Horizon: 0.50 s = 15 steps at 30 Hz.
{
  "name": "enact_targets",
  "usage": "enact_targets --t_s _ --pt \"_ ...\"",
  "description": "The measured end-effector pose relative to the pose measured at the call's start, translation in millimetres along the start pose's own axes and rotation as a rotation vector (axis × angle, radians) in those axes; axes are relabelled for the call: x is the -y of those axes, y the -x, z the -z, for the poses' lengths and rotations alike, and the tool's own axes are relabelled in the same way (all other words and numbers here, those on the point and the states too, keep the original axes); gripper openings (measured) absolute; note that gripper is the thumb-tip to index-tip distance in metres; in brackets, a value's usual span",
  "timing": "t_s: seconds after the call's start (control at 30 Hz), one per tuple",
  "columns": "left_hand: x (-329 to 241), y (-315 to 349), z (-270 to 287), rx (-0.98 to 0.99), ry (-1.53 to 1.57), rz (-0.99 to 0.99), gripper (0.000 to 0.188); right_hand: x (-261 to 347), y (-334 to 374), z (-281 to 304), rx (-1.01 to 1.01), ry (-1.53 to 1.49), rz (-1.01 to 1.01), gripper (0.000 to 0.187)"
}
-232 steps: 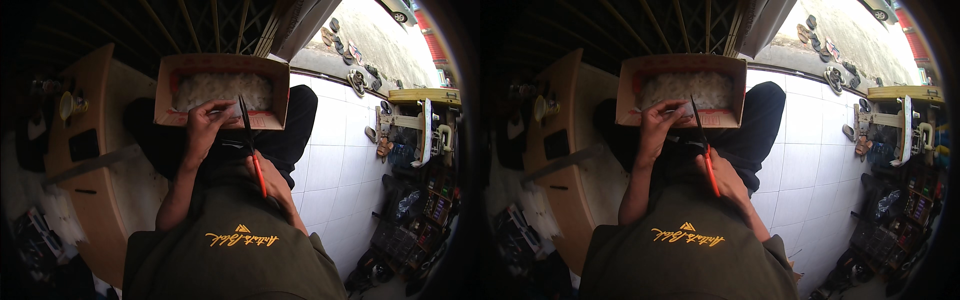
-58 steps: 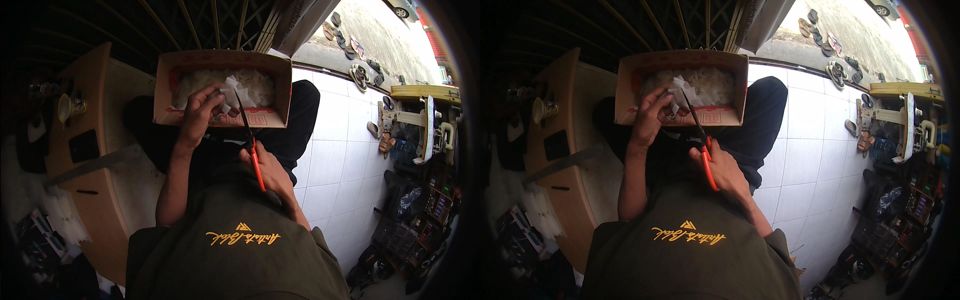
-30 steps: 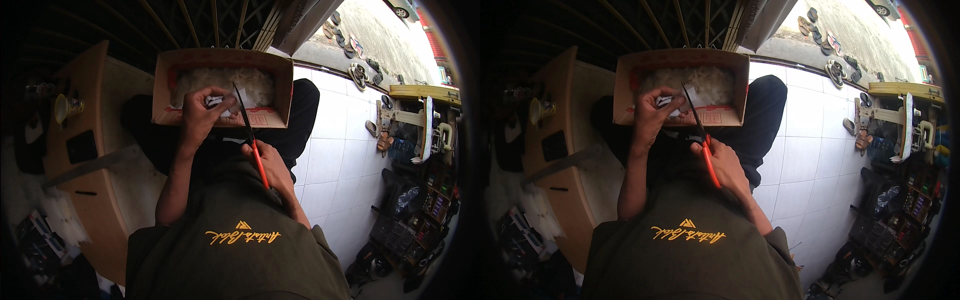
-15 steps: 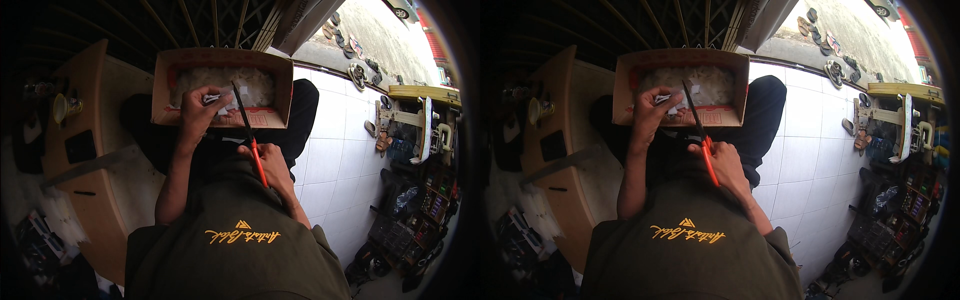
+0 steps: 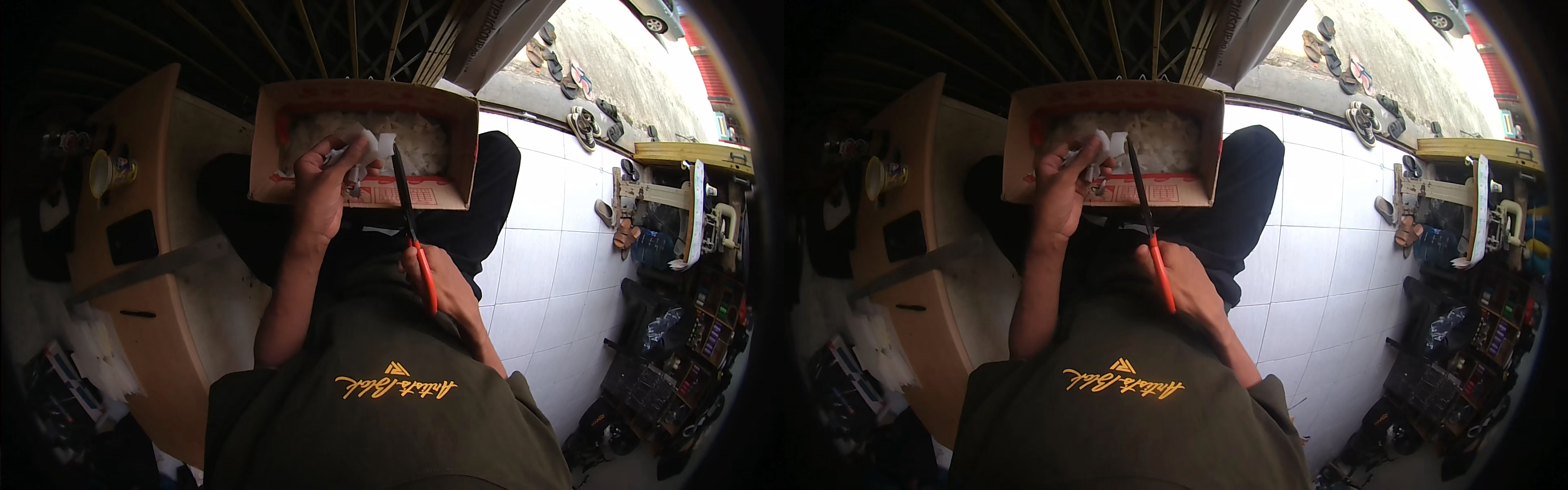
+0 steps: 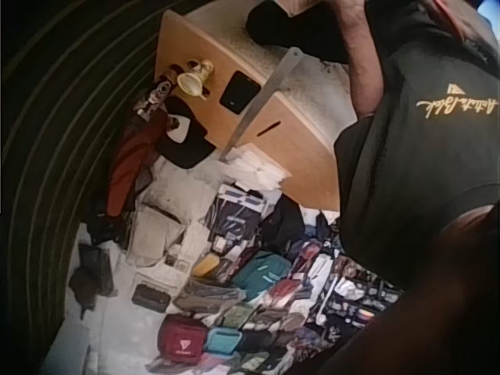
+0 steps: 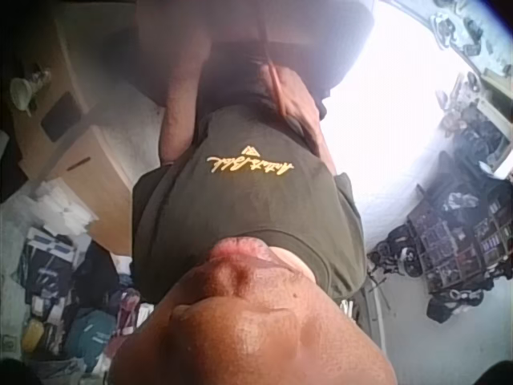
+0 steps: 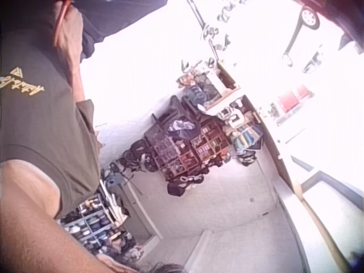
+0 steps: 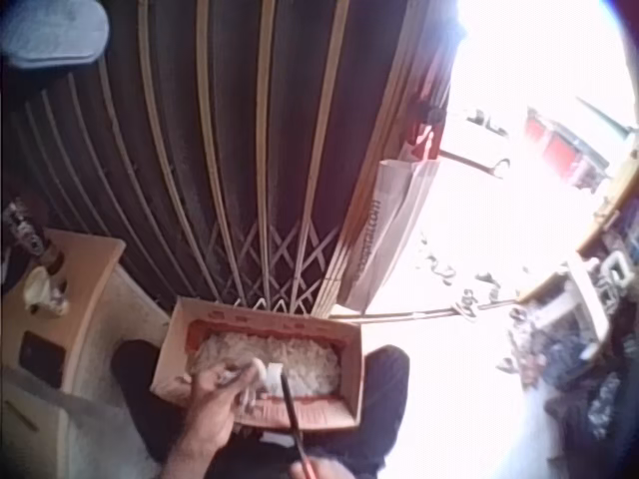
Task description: The person cuts small pieces of white cloth using shears and places them into a cardboard box containing more white cloth.
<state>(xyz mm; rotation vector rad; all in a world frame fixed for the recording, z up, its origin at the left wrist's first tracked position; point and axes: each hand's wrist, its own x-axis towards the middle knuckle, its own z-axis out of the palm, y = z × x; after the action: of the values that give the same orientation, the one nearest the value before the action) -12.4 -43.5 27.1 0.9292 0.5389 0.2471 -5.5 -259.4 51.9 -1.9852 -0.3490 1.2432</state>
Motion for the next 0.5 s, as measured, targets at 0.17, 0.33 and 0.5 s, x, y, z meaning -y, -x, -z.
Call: enact_targets --t_s 0.17,0.33,0.5 --pt "4 4 -6 -0.002 -0.008 0.009 0.018 -16 -2 -9 -0.033 0.044 0.096 0.064" --pt "10 1 -3 0.017 -0.143 -0.029 0.016 -11 -3 -7 -0.052 0.086 0.055 0.067" --pt "7 4 -4 0.082 -0.231 0.000 0.014 -1 -9 -2 -0.101 0.067 -0.022 0.067"
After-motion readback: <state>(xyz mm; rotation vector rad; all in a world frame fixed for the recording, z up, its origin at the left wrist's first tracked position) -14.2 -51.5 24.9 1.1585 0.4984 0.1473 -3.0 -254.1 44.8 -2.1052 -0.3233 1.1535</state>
